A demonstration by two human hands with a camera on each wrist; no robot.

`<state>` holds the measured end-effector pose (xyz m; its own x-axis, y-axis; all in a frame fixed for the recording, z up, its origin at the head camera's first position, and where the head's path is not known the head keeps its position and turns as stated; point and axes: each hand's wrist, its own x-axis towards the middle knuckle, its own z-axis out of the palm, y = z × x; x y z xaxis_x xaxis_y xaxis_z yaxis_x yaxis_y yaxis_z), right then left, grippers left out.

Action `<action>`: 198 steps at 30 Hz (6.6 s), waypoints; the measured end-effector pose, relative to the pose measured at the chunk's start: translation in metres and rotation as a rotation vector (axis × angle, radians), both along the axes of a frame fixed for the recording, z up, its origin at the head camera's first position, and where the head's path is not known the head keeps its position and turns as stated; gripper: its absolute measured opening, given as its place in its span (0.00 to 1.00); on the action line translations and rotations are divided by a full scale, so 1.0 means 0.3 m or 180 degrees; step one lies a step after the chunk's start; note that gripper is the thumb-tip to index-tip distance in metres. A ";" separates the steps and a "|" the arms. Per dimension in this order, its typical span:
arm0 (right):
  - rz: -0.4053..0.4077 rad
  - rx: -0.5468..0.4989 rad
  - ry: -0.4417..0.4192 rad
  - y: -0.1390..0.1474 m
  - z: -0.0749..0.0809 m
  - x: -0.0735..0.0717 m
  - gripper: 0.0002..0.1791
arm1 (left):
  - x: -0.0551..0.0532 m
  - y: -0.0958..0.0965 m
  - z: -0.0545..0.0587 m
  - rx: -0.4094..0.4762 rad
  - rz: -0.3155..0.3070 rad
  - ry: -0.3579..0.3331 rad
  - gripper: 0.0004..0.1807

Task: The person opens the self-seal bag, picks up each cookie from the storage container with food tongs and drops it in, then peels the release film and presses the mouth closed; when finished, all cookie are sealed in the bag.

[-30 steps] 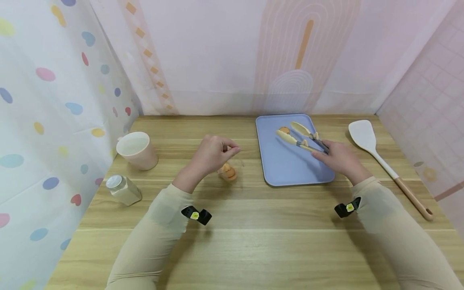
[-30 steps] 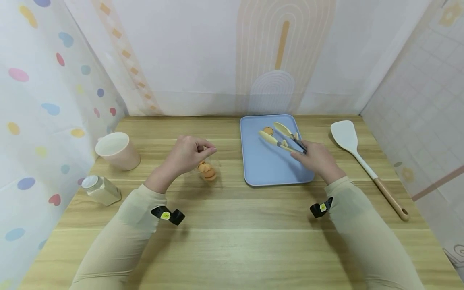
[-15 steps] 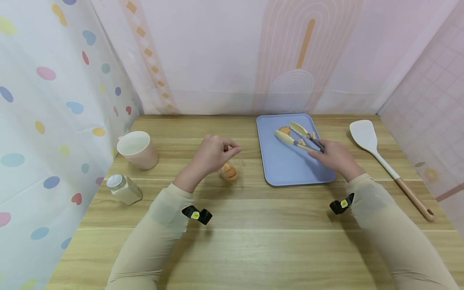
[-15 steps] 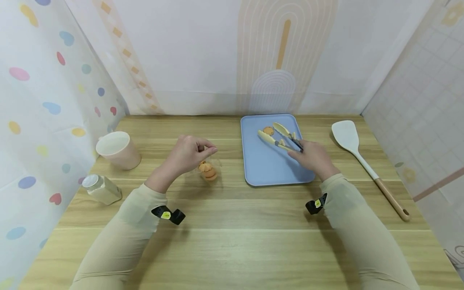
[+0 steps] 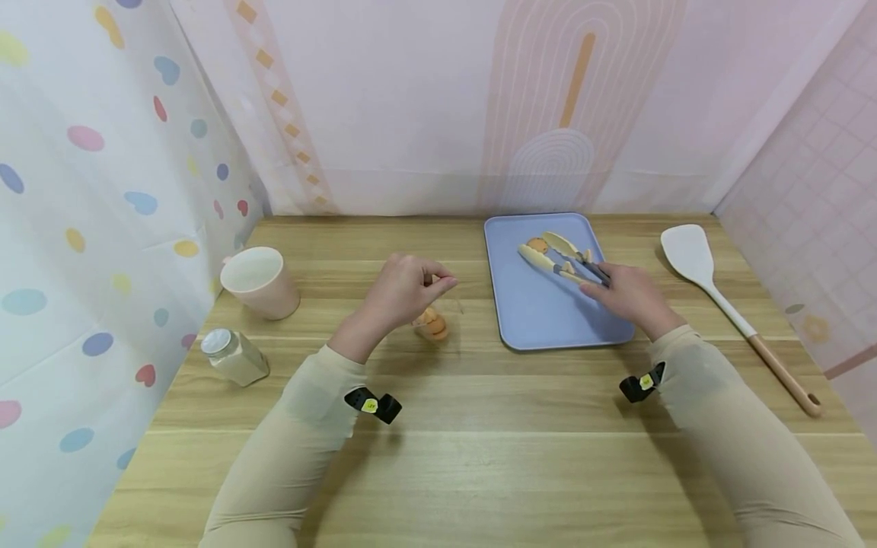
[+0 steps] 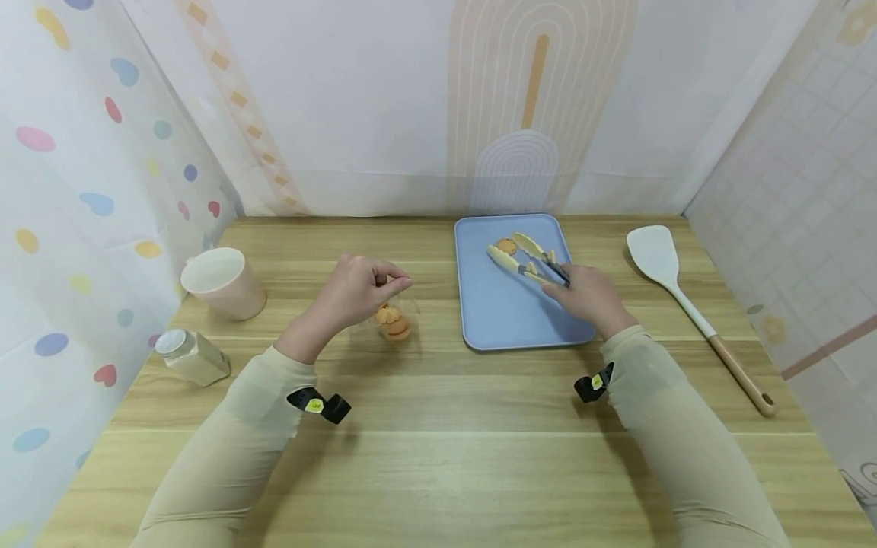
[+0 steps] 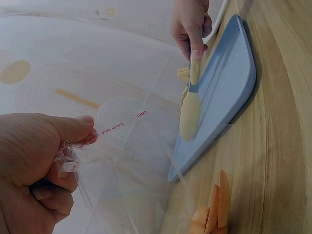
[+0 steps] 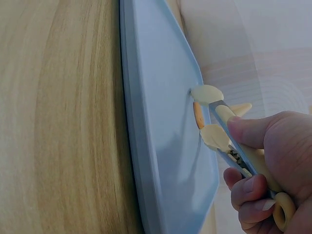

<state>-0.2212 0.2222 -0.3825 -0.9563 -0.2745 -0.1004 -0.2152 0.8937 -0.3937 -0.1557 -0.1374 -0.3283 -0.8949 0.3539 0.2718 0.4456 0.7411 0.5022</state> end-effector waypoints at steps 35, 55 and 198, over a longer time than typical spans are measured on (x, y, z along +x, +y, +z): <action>-0.0026 -0.0241 0.0173 0.005 -0.004 0.034 0.31 | -0.018 0.003 0.019 -0.0044 -0.0029 -0.0014 0.09; 0.0198 -0.0584 0.0293 0.012 0.053 0.199 0.35 | -0.066 -0.005 0.049 -0.0134 0.0016 -0.0033 0.10; 0.0531 -0.0411 0.0481 0.178 -0.090 0.090 0.35 | -0.058 -0.042 0.034 -0.0017 0.0058 -0.0018 0.10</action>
<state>-0.1941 0.2754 -0.4096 -0.8983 -0.4309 0.0862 -0.4204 0.7854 -0.4543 -0.1731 -0.1498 -0.3181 -0.9028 0.3389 0.2648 0.4290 0.7518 0.5007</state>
